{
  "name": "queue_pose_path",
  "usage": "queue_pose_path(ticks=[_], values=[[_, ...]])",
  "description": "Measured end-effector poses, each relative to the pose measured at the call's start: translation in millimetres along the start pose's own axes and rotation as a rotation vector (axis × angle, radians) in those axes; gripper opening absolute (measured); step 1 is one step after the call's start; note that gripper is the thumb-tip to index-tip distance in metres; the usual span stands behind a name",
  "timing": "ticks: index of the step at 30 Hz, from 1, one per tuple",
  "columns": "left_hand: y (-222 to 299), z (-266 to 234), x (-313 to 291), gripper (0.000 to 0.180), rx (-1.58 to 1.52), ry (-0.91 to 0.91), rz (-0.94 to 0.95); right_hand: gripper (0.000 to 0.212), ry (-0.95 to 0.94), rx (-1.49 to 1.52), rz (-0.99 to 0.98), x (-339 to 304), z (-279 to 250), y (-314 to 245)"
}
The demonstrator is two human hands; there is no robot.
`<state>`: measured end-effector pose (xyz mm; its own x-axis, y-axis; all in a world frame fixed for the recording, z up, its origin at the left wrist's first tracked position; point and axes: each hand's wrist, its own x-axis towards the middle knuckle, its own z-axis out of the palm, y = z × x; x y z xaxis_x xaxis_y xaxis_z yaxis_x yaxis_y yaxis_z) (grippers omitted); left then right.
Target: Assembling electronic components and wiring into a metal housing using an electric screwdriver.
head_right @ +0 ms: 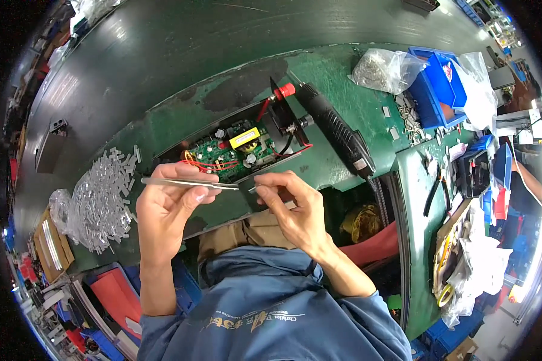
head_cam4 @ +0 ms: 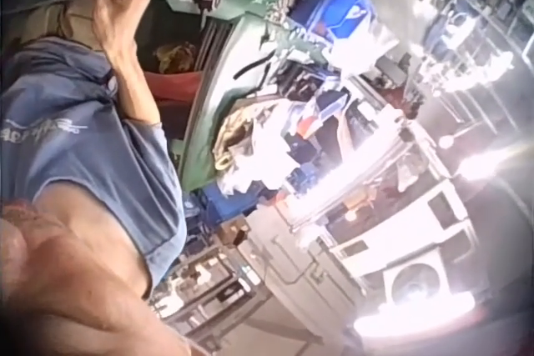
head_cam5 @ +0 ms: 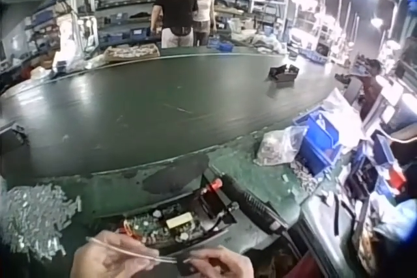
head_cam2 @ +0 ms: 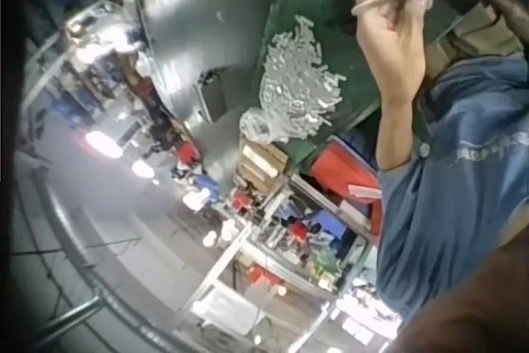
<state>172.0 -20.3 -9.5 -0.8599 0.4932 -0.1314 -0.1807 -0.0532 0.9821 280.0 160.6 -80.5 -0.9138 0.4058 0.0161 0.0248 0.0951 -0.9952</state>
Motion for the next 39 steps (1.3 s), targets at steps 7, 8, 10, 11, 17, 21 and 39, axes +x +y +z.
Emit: queue_pose_path(ticks=[7, 8, 10, 11, 17, 21, 39], values=[[-9.6, 6.3, 3.0, 0.023, 0.017, -0.026, -0.017, 0.017, 0.053, 0.095, 0.071, -1.5, 1.0, -8.9], [-10.1, 6.2, 1.1, 0.024, 0.039, -0.024, -0.005, 0.017, 0.05, 0.093, 0.068, -1.5, 0.9, -7.7], [-11.4, 4.9, -2.1, 0.024, 0.058, -0.023, -0.002, 0.016, 0.011, 0.053, -0.02, -2.6, 0.2, -4.0], [-12.9, 4.8, -1.6, 0.025, 0.082, -0.02, 0.0, 0.016, 0.006, 0.054, -0.022, -1.7, -0.4, -2.9], [-25.0, 3.9, -5.0, 0.016, 0.295, 0.042, 0.173, 0.021, 0.074, -0.057, -0.112, -7.2, -10.8, 6.8], [-32.6, 5.0, 4.3, 0.025, 0.58, 0.081, 0.432, 0.035, 0.362, -0.085, -0.153, -9.2, -42.9, 22.6], [-53.7, 23.0, 33.8, 0.03, 0.897, -0.04, 0.618, 0.024, 0.244, -0.735, -0.528, 8.4, -69.3, 21.8]])
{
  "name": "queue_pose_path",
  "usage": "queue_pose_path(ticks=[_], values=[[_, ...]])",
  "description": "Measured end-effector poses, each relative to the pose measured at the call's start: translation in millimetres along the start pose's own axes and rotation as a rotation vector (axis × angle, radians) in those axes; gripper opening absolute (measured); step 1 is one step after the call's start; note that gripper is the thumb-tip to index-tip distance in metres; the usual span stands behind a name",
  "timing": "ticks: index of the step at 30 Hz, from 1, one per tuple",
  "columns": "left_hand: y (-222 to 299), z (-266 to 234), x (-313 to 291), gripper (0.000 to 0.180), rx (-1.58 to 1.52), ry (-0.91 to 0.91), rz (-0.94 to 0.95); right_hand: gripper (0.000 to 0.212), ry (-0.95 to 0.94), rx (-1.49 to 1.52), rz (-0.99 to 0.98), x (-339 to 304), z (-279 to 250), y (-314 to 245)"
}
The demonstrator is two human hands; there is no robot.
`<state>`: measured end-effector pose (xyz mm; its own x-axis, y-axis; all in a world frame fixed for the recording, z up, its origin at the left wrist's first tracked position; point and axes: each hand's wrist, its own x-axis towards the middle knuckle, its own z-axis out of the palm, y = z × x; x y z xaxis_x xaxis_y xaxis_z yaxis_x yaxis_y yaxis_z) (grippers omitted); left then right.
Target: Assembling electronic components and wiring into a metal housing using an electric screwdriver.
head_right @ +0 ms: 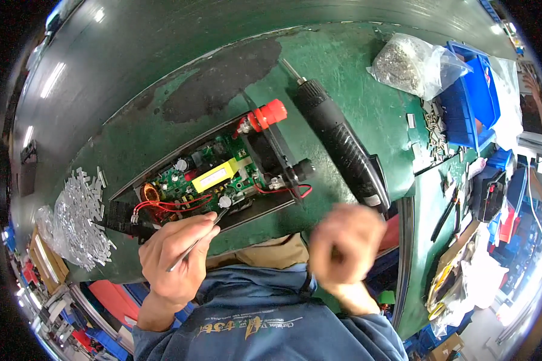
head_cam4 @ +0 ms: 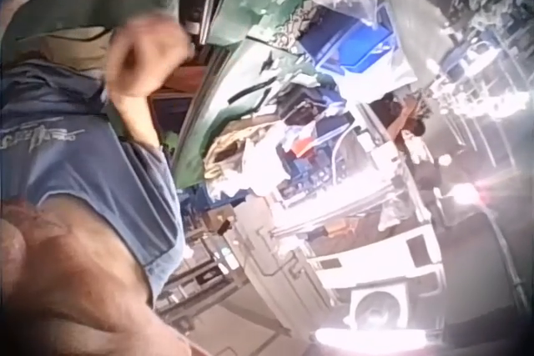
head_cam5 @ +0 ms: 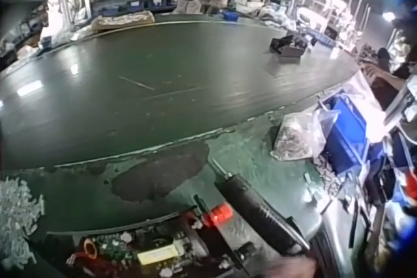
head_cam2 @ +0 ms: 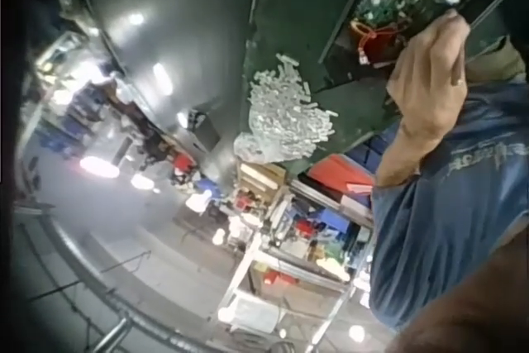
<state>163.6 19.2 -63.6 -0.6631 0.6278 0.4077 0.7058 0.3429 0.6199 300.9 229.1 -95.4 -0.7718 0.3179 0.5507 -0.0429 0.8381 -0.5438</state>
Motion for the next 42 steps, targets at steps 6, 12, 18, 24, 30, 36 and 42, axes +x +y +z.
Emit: queue_pose_path(ticks=[6, 12, 18, 24, 30, 36, 42], values=[[6.4, -7.0, 5.8, 0.028, -0.01, -0.026, -0.009, 0.033, 0.006, 0.338, 0.14, -9.8, 63.6, -40.0], [8.6, -7.2, -3.6, 0.023, 0.018, -0.024, -0.044, 0.032, 0.117, 0.393, 0.233, -8.8, 77.5, -53.7], [5.2, -4.0, -2.1, 0.023, -0.059, 0.011, -0.008, 0.031, 0.179, 0.373, 0.26, -7.4, 82.1, -58.4], [2.3, -3.4, -0.8, 0.023, -0.033, -0.009, -0.001, 0.03, 0.154, 0.401, 0.279, -8.3, 83.4, -55.3], [1.4, -7.0, 1.4, 0.027, -0.066, -0.013, 0.004, 0.028, 0.113, 0.394, 0.23, -6.6, 77.3, -54.7], [-0.5, -1.8, 4.7, 0.023, -0.088, -0.012, -0.043, 0.029, 0.023, 0.359, 0.246, -6.8, 75.7, -51.1], [-2.2, -0.8, 7.2, 0.023, -0.117, -0.005, -0.054, 0.03, -0.009, 0.347, 0.205, 1.4, 61.1, -50.2]])
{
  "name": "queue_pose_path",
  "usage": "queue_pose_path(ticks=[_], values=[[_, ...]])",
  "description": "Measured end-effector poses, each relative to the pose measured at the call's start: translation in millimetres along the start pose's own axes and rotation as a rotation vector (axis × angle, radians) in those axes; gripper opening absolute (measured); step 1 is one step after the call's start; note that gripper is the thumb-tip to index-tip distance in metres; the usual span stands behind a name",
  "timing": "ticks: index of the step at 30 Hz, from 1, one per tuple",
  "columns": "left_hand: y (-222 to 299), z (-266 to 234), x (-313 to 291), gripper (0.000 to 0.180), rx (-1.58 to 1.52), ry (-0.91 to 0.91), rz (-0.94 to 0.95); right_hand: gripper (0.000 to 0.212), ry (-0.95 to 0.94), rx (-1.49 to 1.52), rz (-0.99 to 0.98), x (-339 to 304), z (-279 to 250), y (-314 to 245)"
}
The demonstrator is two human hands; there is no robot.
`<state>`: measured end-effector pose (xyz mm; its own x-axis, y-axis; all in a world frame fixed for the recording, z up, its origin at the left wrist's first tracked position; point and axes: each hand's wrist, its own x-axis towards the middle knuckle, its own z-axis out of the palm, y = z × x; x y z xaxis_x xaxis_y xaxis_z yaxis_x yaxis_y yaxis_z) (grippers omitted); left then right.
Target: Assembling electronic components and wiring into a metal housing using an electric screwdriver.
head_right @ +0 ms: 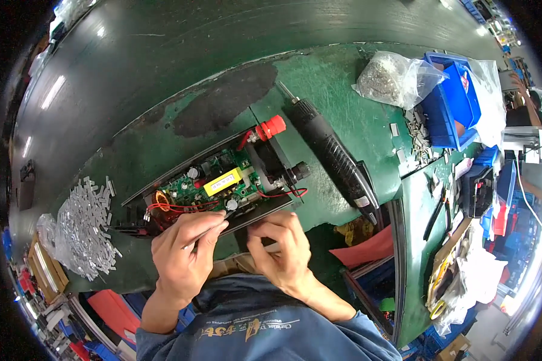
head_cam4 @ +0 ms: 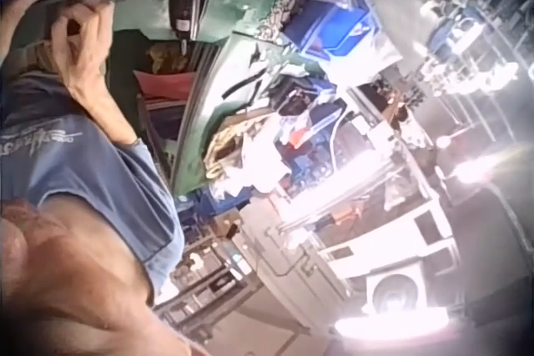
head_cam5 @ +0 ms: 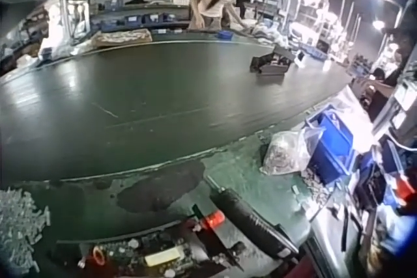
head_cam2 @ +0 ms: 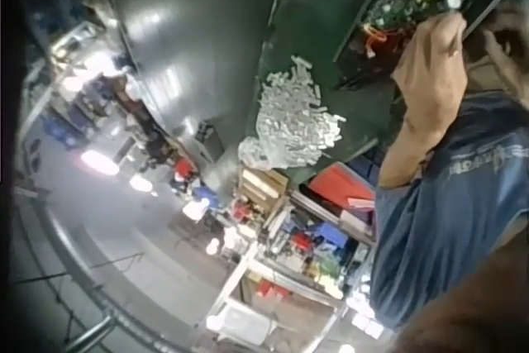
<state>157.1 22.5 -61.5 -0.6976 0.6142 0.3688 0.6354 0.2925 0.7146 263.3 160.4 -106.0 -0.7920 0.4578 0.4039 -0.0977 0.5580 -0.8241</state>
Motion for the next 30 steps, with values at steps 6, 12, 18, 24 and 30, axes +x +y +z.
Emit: queue_pose_path(ticks=[6, 12, 18, 24, 30], values=[[4.3, -5.9, -5.3, 0.027, 0.031, 0.027, 0.019, 0.037, 0.35, -0.501, -0.071, 12.1, -70.0, 36.8], [8.7, -1.6, -6.6, 0.019, 0.002, 0.025, -0.011, 0.048, 0.064, -0.63, 0.093, 42.7, -94.6, 45.6], [9.1, -3.7, -7.0, 0.015, -0.01, 0.028, -0.047, 0.057, -0.087, -0.601, 0.23, 1.0, -104.4, 18.1], [7.3, -3.4, -6.5, 0.015, -0.009, 0.002, -0.063, 0.046, -0.087, 0.431, 1.024, -92.7, -111.0, 9.3], [6.4, -0.9, -1.6, 0.017, 0.004, 0.01, -0.01, 0.06, -0.316, 0.414, 1.08, -129.9, -108.1, -14.8]])
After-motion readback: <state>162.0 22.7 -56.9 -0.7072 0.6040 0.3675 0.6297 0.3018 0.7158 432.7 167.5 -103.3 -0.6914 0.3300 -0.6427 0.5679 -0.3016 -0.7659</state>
